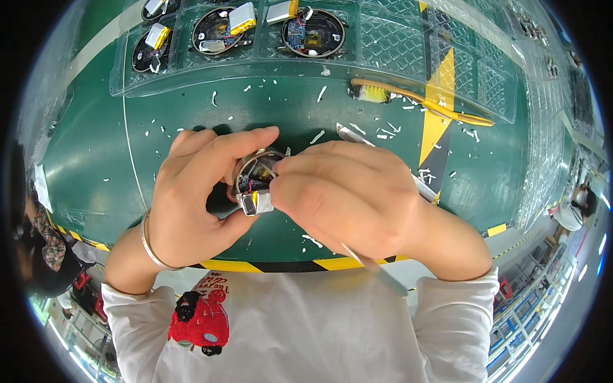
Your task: Assembling small electronic components using precision tools at a factory workbench.
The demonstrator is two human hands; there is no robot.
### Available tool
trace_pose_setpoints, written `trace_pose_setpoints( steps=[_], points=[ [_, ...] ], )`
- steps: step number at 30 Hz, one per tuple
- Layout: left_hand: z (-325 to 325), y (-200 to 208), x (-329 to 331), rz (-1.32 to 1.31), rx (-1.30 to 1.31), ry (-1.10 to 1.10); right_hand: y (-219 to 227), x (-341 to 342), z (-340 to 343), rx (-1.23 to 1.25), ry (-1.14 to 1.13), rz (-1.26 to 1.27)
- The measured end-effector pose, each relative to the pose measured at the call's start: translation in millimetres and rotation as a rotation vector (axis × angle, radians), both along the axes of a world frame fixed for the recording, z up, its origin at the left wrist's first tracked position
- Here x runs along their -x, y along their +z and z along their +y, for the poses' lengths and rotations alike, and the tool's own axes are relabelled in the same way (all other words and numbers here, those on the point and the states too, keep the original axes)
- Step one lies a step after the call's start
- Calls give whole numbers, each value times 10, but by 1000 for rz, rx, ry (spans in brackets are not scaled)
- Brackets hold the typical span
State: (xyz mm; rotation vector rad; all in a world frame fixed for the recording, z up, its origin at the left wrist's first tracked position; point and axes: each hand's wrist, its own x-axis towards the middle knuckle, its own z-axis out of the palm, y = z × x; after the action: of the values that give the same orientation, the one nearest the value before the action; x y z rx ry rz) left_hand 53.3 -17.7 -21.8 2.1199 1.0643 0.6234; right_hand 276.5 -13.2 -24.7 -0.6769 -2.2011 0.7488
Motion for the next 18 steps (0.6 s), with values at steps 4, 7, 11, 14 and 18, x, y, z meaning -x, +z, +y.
trace_pose_setpoints(
  steps=[4, 7, 11, 14, 18],
  points=[
    [-8, 2, 5, -27, 44, -5, -8, 26, -25, -123, -8, -37],
    [-9, -19, -9, -56, 38, -2, -121, 53, -27, -233, -62, 66],
    [0, -2, -7, -55, 59, -8, -112, 80, -53, -265, -98, 50],
    [-18, 1, 1, -58, 60, -3, -52, 71, -67, -231, 5, -26],
    [-9, -5, -2, -67, 55, 0, -74, 105, -89, -300, -27, -29]
  ],
)
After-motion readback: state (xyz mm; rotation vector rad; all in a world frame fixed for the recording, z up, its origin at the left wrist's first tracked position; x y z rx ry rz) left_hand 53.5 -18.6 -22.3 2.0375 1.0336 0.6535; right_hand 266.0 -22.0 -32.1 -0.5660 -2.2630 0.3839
